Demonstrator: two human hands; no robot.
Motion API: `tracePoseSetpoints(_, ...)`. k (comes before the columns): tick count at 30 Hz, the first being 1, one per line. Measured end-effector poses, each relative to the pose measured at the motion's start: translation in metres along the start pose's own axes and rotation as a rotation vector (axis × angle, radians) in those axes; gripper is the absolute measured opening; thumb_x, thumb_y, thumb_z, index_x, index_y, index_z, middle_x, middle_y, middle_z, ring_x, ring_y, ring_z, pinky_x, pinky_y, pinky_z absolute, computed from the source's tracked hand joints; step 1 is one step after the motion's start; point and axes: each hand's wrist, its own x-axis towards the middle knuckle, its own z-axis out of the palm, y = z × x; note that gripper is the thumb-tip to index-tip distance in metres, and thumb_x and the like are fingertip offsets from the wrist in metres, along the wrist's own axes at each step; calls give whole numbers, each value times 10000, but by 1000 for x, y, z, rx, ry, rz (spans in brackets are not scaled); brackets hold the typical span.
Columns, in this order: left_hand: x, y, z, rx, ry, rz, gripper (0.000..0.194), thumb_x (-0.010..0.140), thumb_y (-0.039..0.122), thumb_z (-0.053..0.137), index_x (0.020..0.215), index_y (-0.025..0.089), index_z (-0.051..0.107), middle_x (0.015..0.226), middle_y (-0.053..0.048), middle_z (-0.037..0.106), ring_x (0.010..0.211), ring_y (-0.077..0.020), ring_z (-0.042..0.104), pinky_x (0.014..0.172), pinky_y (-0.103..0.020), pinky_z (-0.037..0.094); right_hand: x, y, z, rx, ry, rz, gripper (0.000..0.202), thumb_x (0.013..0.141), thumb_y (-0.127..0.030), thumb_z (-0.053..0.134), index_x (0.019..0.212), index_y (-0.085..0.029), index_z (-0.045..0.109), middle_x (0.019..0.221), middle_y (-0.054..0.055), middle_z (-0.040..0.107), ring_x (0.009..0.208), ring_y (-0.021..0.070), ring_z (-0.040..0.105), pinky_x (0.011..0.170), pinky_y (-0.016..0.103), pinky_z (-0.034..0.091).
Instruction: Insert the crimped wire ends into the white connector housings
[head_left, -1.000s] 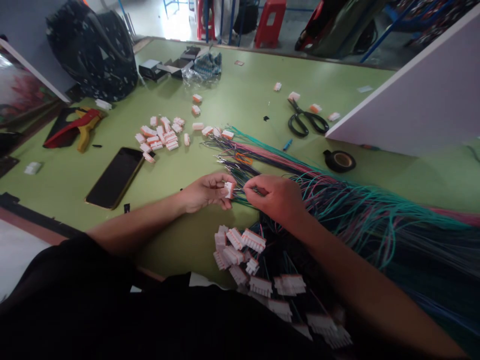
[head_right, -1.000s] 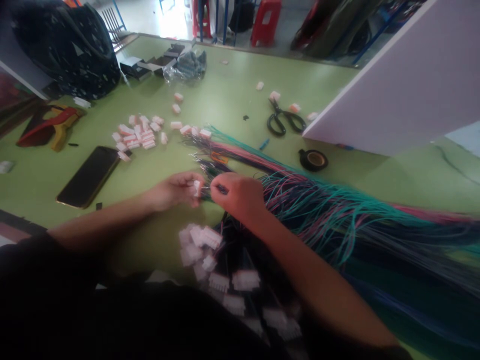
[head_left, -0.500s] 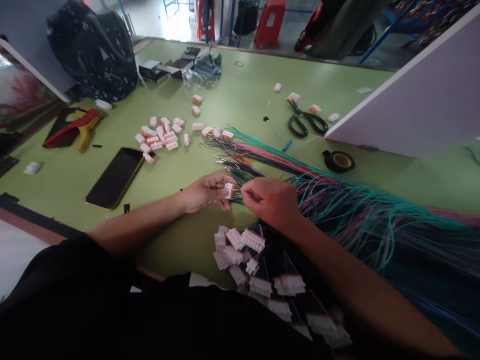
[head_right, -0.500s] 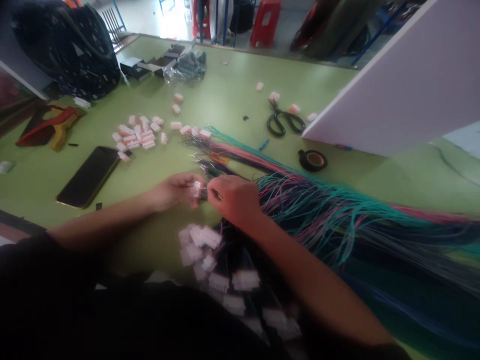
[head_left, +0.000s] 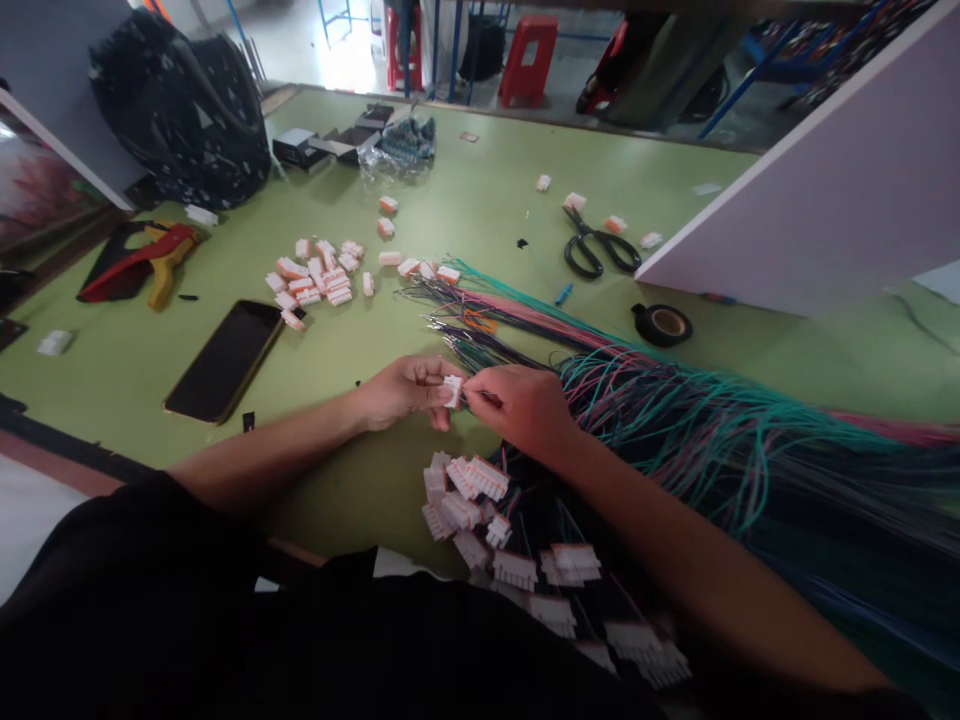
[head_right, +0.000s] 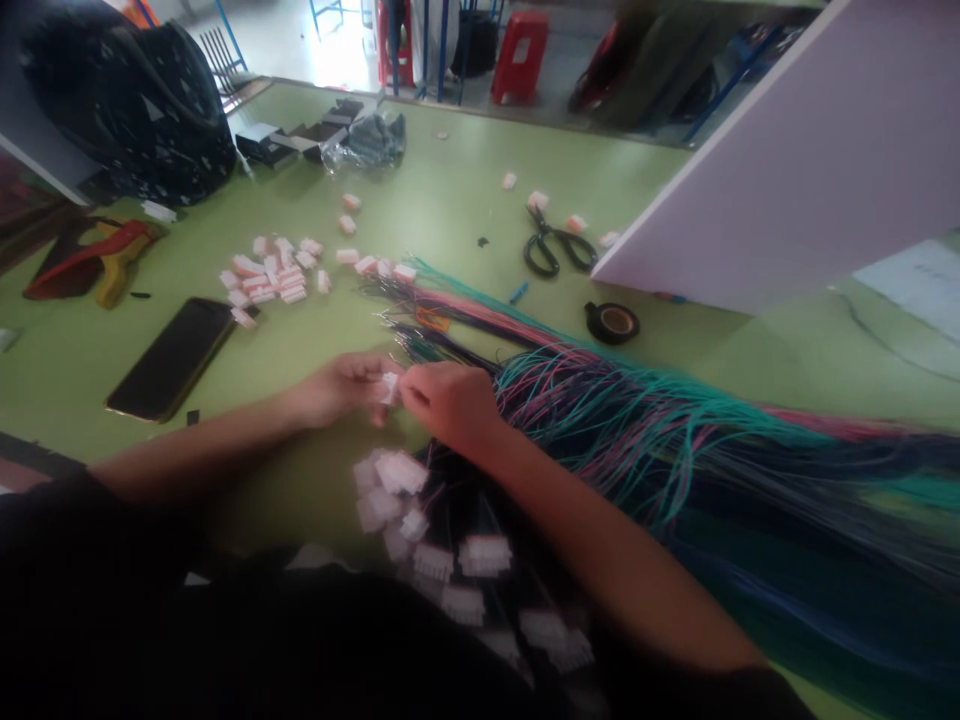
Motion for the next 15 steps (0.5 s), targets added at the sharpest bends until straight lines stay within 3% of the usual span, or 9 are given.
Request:
tracePoseSetpoints(3, -1, 1, 1, 5, -56, -11, 321, 662, 308, 753, 847, 99, 595, 651, 1, 640, 502, -91, 606, 510, -204, 485, 11, 15, -26, 255, -179, 53, 247, 804, -356, 508, 763, -184, 680, 708, 12, 682, 633, 114, 572, 575, 228, 384)
tracePoseSetpoints(4, -1, 2, 0, 7, -71, -9, 327, 658, 312, 756, 847, 100, 595, 657, -1, 644, 507, -95, 611, 514, -209, 490, 16, 24, -34, 249, -158, 95, 265, 816, -367, 494, 842, -186, 685, 774, 22, 694, 674, 124, 585, 598, 237, 399)
tracePoseSetpoints(6, -1, 3, 0, 10, -92, -7, 326, 653, 311, 761, 840, 103, 593, 662, -3, 649, 513, -98, 617, 522, -213, 495, 26, 42, -45, 43, -43, 254, 266, 825, -320, 473, 891, -179, 688, 822, 49, 696, 718, 149, 593, 624, 261, 406)
tracePoseSetpoints(8, -1, 3, -2, 11, -103, -12, 316, 658, 303, 758, 838, 104, 592, 665, -3, 652, 520, -98, 621, 530, -213, 498, 35, 58, -44, -226, -68, 353, 242, 805, -250, 485, 893, -170, 696, 883, 80, 697, 795, 188, 604, 656, 285, 403)
tracePoseSetpoints(12, 0, 3, -4, -1, -97, -10, 296, 669, 293, 752, 830, 106, 588, 656, 6, 645, 536, -92, 624, 554, -209, 501, 43, 69, -27, -568, -233, 317, 279, 799, -169, 433, 904, -152, 691, 972, 126, 681, 892, 241, 601, 650, 304, 392)
tracePoseSetpoints(15, 0, 2, -5, 0, -88, 5, 283, 680, 282, 743, 838, 106, 586, 672, 6, 645, 545, -88, 624, 564, -210, 502, 40, 71, -24, -622, -217, 311, 270, 781, -158, 426, 867, -153, 682, 929, 129, 680, 856, 238, 598, 613, 296, 378)
